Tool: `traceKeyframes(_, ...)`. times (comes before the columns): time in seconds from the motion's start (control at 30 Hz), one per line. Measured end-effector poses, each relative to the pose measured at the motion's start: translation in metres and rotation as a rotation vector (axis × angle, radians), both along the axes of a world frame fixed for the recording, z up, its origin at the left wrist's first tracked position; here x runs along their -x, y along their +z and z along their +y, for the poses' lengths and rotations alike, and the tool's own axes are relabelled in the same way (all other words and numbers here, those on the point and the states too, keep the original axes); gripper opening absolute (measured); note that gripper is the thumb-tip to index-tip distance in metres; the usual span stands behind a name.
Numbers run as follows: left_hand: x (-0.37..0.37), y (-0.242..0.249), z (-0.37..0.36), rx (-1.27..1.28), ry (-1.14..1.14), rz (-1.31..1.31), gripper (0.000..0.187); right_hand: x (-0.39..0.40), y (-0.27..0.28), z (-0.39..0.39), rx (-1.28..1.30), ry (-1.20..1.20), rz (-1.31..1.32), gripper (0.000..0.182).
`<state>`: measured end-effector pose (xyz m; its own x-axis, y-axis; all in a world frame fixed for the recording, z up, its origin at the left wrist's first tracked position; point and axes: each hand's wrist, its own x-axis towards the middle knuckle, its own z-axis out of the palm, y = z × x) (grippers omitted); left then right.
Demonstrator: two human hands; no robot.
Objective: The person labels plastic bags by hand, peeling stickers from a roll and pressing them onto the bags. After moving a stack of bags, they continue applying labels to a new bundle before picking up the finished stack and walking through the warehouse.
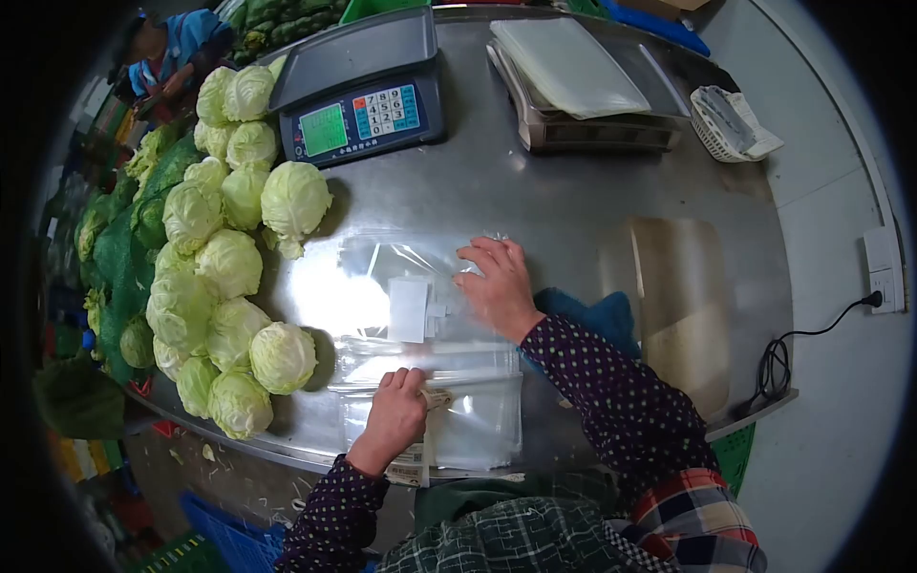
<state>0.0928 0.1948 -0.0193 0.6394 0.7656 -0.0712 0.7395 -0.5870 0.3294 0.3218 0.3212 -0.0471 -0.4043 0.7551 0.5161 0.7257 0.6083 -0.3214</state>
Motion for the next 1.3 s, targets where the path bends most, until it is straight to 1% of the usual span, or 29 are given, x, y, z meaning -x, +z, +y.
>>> traceKeyframes(0.03, 0.000, -0.002, 0.000, -0.047, -0.019, -0.050, 0.007, 0.001, 0.011, -0.005, -0.027, -0.012, 0.078, 0.012)
traceKeyframes(0.07, 0.001, -0.004, -0.001, -0.035, -0.024, -0.055, 0.007, 0.001, 0.019, -0.010, -0.055, -0.027, 0.156, 0.015)
traceKeyframes(0.1, 0.001, -0.007, 0.000, -0.060, -0.023, -0.083, 0.007, -0.002, 0.025, -0.013, -0.050, -0.030, 0.150, 0.015)
traceKeyframes(0.17, 0.001, -0.008, 0.001, -0.090, -0.020, -0.110, 0.007, -0.008, 0.035, -0.018, 0.015, -0.005, 0.250, 0.014)
traceKeyframes(0.2, 0.001, -0.007, 0.001, -0.075, -0.025, -0.092, 0.007, -0.011, 0.036, -0.021, 0.011, -0.004, 0.250, 0.014)
traceKeyframes(0.27, 0.001, -0.006, 0.002, -0.064, -0.032, -0.075, 0.007, -0.017, 0.040, -0.026, 0.192, 0.051, 0.243, 0.022)
traceKeyframes(0.3, 0.001, -0.008, 0.002, -0.068, -0.033, -0.088, 0.007, -0.016, 0.043, -0.024, 0.185, 0.051, 0.241, 0.022)
traceKeyframes(0.37, 0.001, -0.009, 0.001, -0.078, -0.036, -0.104, 0.007, -0.014, 0.048, -0.016, 0.379, -0.022, 0.017, 0.039)
traceKeyframes(0.4, 0.001, -0.009, 0.000, -0.083, -0.033, -0.111, 0.007, -0.013, 0.048, -0.005, 0.373, -0.024, 0.015, 0.039)
traceKeyframes(0.47, 0.000, -0.010, -0.002, -0.093, -0.041, -0.115, 0.007, -0.009, 0.040, 0.027, 0.292, -0.079, -0.029, 0.062)
traceKeyframes(0.5, -0.001, -0.012, -0.002, -0.092, -0.028, -0.130, 0.006, -0.002, 0.035, 0.040, 0.282, -0.083, -0.022, 0.062)
traceKeyframes(0.57, -0.001, -0.014, -0.002, -0.105, -0.019, -0.133, 0.006, 0.015, 0.025, 0.061, 0.448, -0.077, -0.281, 0.073)
traceKeyframes(0.6, -0.002, -0.013, -0.001, -0.105, -0.016, -0.134, 0.005, 0.022, 0.024, 0.068, 0.596, -0.084, -0.459, 0.082)
traceKeyframes(0.63, -0.002, -0.012, 0.000, -0.103, -0.010, -0.137, 0.005, 0.026, 0.023, 0.071, 0.585, -0.082, -0.451, 0.082)
traceKeyframes(0.7, -0.003, -0.012, 0.001, -0.117, 0.012, -0.145, 0.004, 0.032, 0.020, 0.074, 0.604, -0.120, -0.552, 0.082)
traceKeyframes(0.77, -0.005, -0.013, 0.000, -0.129, 0.027, -0.121, 0.008, 0.034, 0.017, 0.074, 0.587, -0.125, -0.540, 0.080)
traceKeyframes(0.8, -0.005, -0.013, 0.000, -0.142, 0.036, -0.128, 0.008, 0.034, 0.017, 0.076, 0.599, -0.126, -0.526, 0.075)
traceKeyframes(0.83, -0.005, -0.012, -0.001, -0.089, 0.039, -0.081, 0.009, 0.034, 0.018, 0.080, 0.608, -0.125, -0.511, 0.069)
traceKeyframes(0.87, -0.005, -0.011, -0.002, -0.035, 0.040, -0.030, 0.010, 0.034, 0.016, 0.082, 0.592, -0.120, -0.516, 0.069)
traceKeyframes(0.93, -0.004, -0.013, -0.001, -0.061, 0.022, -0.039, 0.008, 0.035, 0.010, 0.087, 0.797, -0.117, -0.477, 0.059)
traceKeyframes(0.97, -0.003, -0.013, -0.002, -0.071, -0.003, -0.045, 0.007, 0.033, 0.009, 0.086, 0.783, -0.116, -0.473, 0.059)
traceKeyframes(1.03, -0.001, -0.010, -0.004, -0.097, -0.032, -0.061, 0.007, 0.030, 0.010, 0.085, 0.760, -0.079, -0.414, 0.042)
traceKeyframes(1.07, 0.001, -0.007, -0.005, -0.112, -0.064, -0.081, 0.007, 0.032, 0.010, 0.084, 0.743, -0.083, -0.406, 0.042)
traceKeyframes(1.13, 0.005, 0.004, -0.014, -0.156, -0.080, -0.090, 0.009, 0.036, 0.007, 0.084, 0.721, -0.010, -0.463, 0.027)
traceKeyframes(1.2, 0.011, 0.024, -0.025, -0.177, -0.107, -0.127, 0.013, 0.032, 0.009, 0.076, 0.690, -0.004, -0.433, 0.024)
traceKeyframes(1.23, 0.014, 0.035, -0.032, -0.187, -0.107, -0.124, 0.013, 0.034, 0.016, 0.070, 0.673, 0.009, -0.407, 0.023)
traceKeyframes(1.3, 0.020, 0.057, -0.051, -0.225, -0.120, -0.207, 0.013, 0.039, 0.037, 0.050, 0.627, -0.005, -0.393, 0.020)
